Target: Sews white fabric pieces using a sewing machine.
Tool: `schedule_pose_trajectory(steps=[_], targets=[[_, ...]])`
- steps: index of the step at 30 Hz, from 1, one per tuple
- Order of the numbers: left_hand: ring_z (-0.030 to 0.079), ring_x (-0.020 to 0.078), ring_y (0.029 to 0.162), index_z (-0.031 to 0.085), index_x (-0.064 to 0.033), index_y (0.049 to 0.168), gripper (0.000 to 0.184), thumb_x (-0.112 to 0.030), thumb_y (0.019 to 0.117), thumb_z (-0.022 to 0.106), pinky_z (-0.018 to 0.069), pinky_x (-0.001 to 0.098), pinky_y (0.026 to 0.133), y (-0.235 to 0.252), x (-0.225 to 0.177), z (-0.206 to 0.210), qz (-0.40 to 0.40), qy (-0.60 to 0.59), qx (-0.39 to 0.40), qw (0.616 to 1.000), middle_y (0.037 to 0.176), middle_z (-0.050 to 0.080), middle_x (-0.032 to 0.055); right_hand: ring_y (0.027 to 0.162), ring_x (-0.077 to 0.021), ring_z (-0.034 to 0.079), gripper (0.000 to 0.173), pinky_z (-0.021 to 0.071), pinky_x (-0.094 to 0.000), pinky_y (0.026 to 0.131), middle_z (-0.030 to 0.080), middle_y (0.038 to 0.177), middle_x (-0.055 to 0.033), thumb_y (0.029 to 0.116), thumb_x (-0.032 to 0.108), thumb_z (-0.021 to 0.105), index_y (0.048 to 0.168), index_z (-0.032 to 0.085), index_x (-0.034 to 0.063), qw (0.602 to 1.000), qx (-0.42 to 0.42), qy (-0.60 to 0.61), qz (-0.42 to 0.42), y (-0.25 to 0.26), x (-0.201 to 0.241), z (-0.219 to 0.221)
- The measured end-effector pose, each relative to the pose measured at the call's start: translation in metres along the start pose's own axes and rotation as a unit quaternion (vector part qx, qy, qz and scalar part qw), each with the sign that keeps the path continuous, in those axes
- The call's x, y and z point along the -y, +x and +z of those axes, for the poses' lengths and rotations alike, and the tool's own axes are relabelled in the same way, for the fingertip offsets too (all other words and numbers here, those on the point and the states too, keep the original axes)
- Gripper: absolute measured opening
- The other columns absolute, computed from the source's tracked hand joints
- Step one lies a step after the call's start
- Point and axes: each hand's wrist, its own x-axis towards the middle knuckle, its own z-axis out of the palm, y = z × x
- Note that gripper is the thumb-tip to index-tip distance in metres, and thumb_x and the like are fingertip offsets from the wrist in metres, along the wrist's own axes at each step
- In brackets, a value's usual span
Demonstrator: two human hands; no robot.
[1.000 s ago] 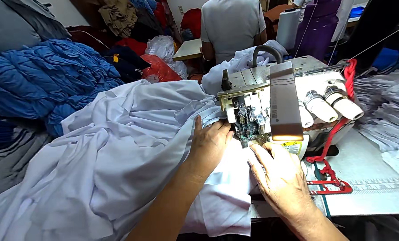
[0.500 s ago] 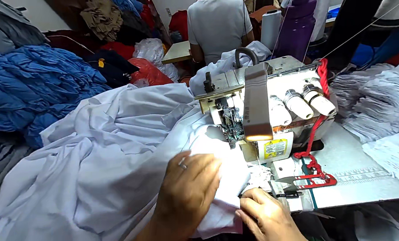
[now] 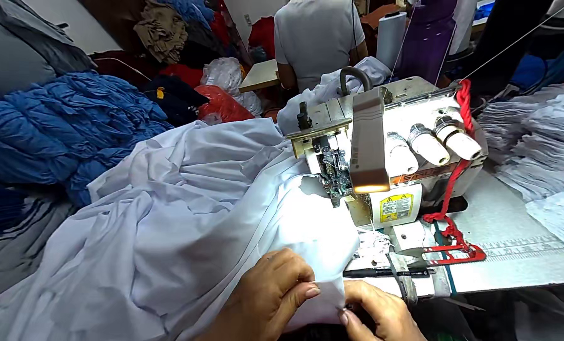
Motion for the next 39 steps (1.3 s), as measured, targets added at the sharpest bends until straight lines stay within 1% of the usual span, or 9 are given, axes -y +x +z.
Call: schedule_pose_trajectory(steps=[2, 4, 9, 15, 18, 21, 26, 33, 39], targets=[[0.060, 0.0021, 0.082, 0.064, -0.0046, 0.095, 0.031, -0.031, 0.1064, 0.052, 0.0479, 0.0116, 0.075, 0.005, -0.006, -0.004, -0.012, -0.082, 0.020, 0.996, 0.083, 0.063, 0.0059, 0.078, -0.0187, 0.072, 0.014, 0.0575, -0.0329, 0.074, 0.074, 0.086, -0.0149, 0.0950, 0.004, 0.063, 0.103, 0.069, -0.0055, 0.999, 0.024, 0.007, 0.044, -0.006, 0.002, 0.001], [0.061, -0.0007, 0.082, 0.065, -0.0030, 0.097, 0.027, -0.025, 0.1059, 0.053, 0.0479, 0.0089, 0.076, 0.010, -0.010, -0.003, -0.008, -0.111, 0.014, 0.994, 0.084, 0.065, 0.0061, 0.080, -0.0194, 0.074, 0.014, 0.0577, -0.0337, 0.076, 0.075, 0.087, -0.0164, 0.0933, 0.000, 0.063, 0.101, 0.072, -0.0066, 0.997, 0.022, 0.023, 0.064, -0.009, 0.004, 0.001], [0.058, -0.0096, 0.081, 0.067, -0.0121, 0.097, 0.023, -0.030, 0.1045, 0.055, 0.0469, 0.0051, 0.074, 0.027, -0.006, 0.005, -0.014, -0.063, -0.076, 0.995, 0.084, 0.063, -0.0062, 0.089, -0.0034, 0.070, 0.013, 0.0551, -0.0179, 0.085, 0.075, 0.095, -0.0121, 0.0955, 0.000, 0.062, 0.101, 0.071, -0.0082, 0.990, -0.053, 0.091, 0.097, -0.004, 0.001, -0.018], [0.059, -0.0090, 0.075, 0.074, -0.0123, 0.090, 0.019, -0.024, 0.0960, 0.060, 0.0482, 0.0056, 0.068, 0.049, 0.002, 0.024, -0.055, 0.007, -0.133, 0.990, 0.081, 0.065, -0.0090, 0.067, 0.0018, 0.063, 0.037, 0.0530, -0.0150, 0.065, 0.072, 0.081, 0.0034, 0.0953, 0.010, 0.063, 0.131, 0.063, -0.0022, 0.984, -0.100, 0.007, 0.149, 0.011, -0.013, -0.023], [0.059, -0.0086, 0.075, 0.075, -0.0124, 0.092, 0.018, -0.024, 0.0942, 0.061, 0.0479, 0.0065, 0.068, 0.055, 0.008, 0.028, -0.075, 0.042, -0.131, 0.988, 0.083, 0.066, -0.0088, 0.061, 0.0018, 0.057, 0.045, 0.0485, -0.0143, 0.060, 0.067, 0.075, 0.0055, 0.0941, 0.015, 0.062, 0.137, 0.062, 0.0018, 0.981, -0.071, -0.027, 0.177, 0.022, -0.020, -0.024], [0.059, -0.0088, 0.075, 0.075, -0.0117, 0.092, 0.017, -0.022, 0.0933, 0.062, 0.0473, 0.0064, 0.067, 0.059, 0.015, 0.028, -0.078, 0.049, -0.132, 0.987, 0.084, 0.066, -0.0083, 0.065, 0.0007, 0.060, 0.030, 0.0497, -0.0170, 0.063, 0.070, 0.078, 0.0040, 0.0960, 0.019, 0.059, 0.122, 0.072, 0.0083, 0.976, -0.037, -0.031, 0.210, 0.034, -0.022, -0.027], [0.058, -0.0075, 0.073, 0.075, -0.0141, 0.089, 0.013, -0.019, 0.0889, 0.063, 0.0455, 0.0082, 0.064, 0.065, 0.017, 0.027, -0.106, 0.071, -0.106, 0.986, 0.084, 0.064, -0.0091, 0.062, 0.0035, 0.058, 0.015, 0.0460, -0.0137, 0.059, 0.066, 0.071, 0.0058, 0.0933, 0.020, 0.060, 0.095, 0.072, 0.0106, 0.978, -0.044, -0.061, 0.197, 0.036, -0.029, -0.026], [0.052, -0.0037, 0.065, 0.068, -0.0162, 0.081, 0.007, -0.019, 0.0856, 0.064, 0.0417, 0.0136, 0.058, 0.066, 0.011, 0.022, -0.122, 0.081, -0.063, 0.987, 0.075, 0.056, -0.0098, 0.063, 0.0003, 0.061, 0.014, 0.0501, -0.0159, 0.061, 0.069, 0.074, -0.0019, 0.0948, 0.013, 0.064, 0.098, 0.070, 0.0009, 0.979, 0.011, 0.055, 0.195, 0.014, -0.004, -0.018], [0.049, -0.0049, 0.061, 0.066, -0.0179, 0.077, 0.008, -0.019, 0.0843, 0.064, 0.0388, 0.0131, 0.054, 0.064, 0.015, 0.019, -0.124, 0.059, -0.044, 0.990, 0.070, 0.054, -0.0115, 0.062, 0.0026, 0.059, 0.015, 0.0483, -0.0139, 0.060, 0.068, 0.073, -0.0014, 0.0964, 0.011, 0.064, 0.098, 0.070, -0.0018, 0.970, 0.010, 0.113, 0.214, 0.010, 0.003, -0.014]])
